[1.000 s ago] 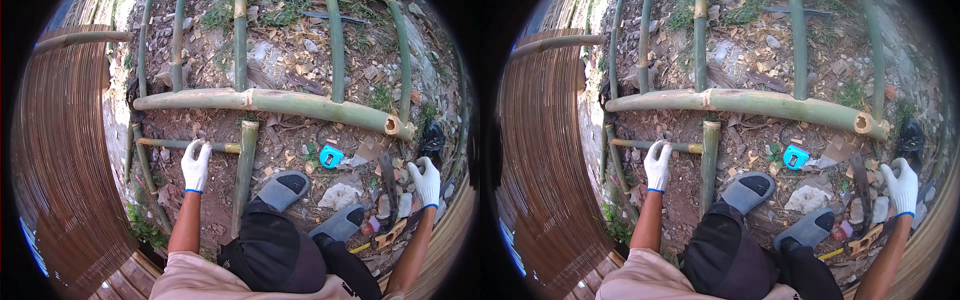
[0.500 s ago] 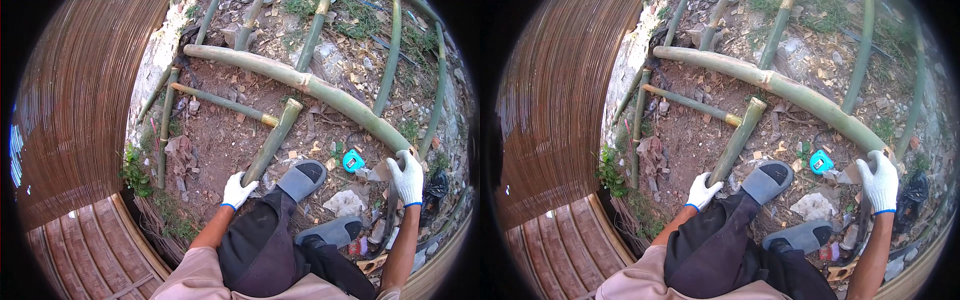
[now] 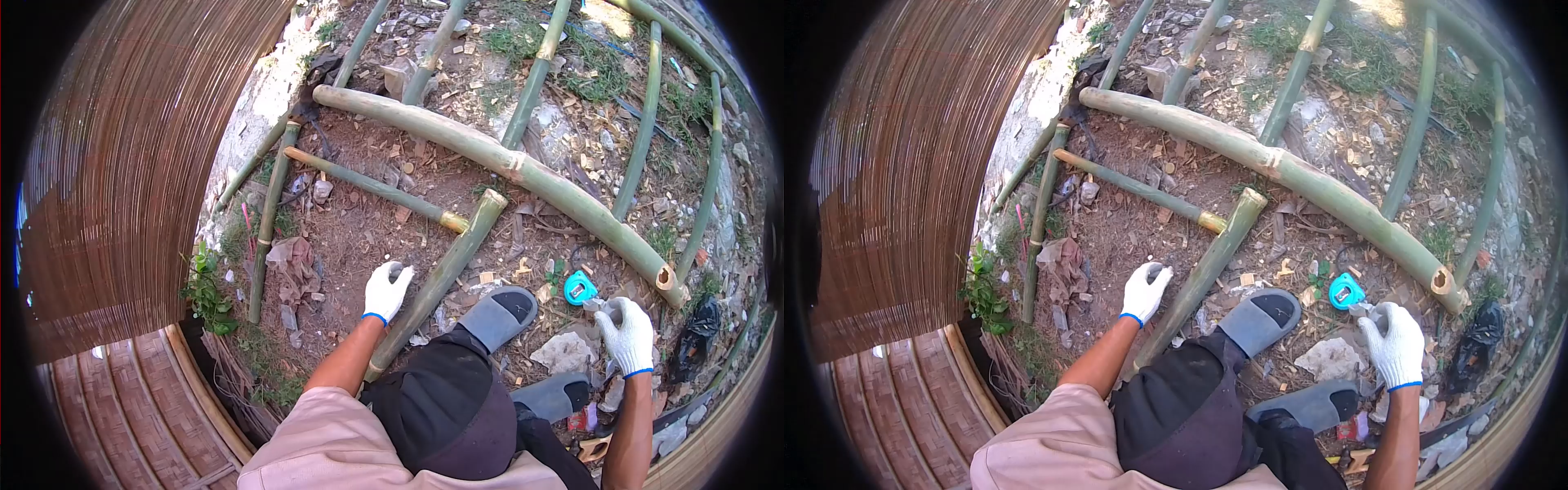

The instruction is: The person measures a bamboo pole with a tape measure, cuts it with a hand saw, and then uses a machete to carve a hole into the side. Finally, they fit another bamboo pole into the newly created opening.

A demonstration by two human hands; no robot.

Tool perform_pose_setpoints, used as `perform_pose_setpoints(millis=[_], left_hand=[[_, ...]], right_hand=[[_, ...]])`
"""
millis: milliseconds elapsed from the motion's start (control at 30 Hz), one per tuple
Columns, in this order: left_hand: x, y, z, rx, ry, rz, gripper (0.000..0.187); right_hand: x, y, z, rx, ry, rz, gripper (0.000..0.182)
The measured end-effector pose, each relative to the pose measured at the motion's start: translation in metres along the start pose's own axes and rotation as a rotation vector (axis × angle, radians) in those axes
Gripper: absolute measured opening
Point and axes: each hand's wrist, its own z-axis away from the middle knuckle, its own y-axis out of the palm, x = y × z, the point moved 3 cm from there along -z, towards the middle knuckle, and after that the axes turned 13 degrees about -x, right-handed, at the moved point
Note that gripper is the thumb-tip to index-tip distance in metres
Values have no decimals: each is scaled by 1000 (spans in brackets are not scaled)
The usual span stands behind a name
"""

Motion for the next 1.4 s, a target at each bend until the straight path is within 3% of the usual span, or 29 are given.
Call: perform_pose_setpoints(millis=[67, 233, 333, 433, 600, 667, 767, 833, 900, 967, 1200, 1300, 1400], left_hand=[[19, -10, -3, -41, -77, 9, 49], [29, -31, -50, -182, -244, 146, 43], [4, -41, -68, -187, -128, 199, 44], [-3, -57, -39, 47, -150, -61, 45], [73, -76, 54, 271, -192, -387, 64], [99, -89, 88, 343, -270, -458, 69], [122, -108, 125, 402, -462, -288, 75], [131, -110, 136, 532, -308, -415, 84], [133, -109, 142, 548, -304, -463, 92], [128, -105, 141, 572, -232, -685, 93], [119, -93, 114, 776, -180, -861, 94], [91, -90, 86, 760, -103, -711, 91], [30, -72, 48, 579, 81, -580, 73]], right_hand=[[10, 26, 1, 47, -18, -157, 34], [99, 64, -21, 145, -405, -64, 38], [149, 88, -28, 244, -576, -11, 37], [189, 113, -30, 224, -703, -27, 36], [233, 139, -30, 195, -851, -90, 36], [236, 154, -24, 205, -900, -61, 37], [240, 165, -16, 223, -967, -60, 29], [236, 180, -9, 210, -1010, -23, 20], [235, 181, -8, 187, -1024, -26, 15], [233, 179, -9, 216, -1000, -29, 17], [202, 160, -22, 189, -908, -62, 30], [177, 161, -26, 202, -833, -26, 35], [154, 141, -26, 154, -827, -74, 27]])
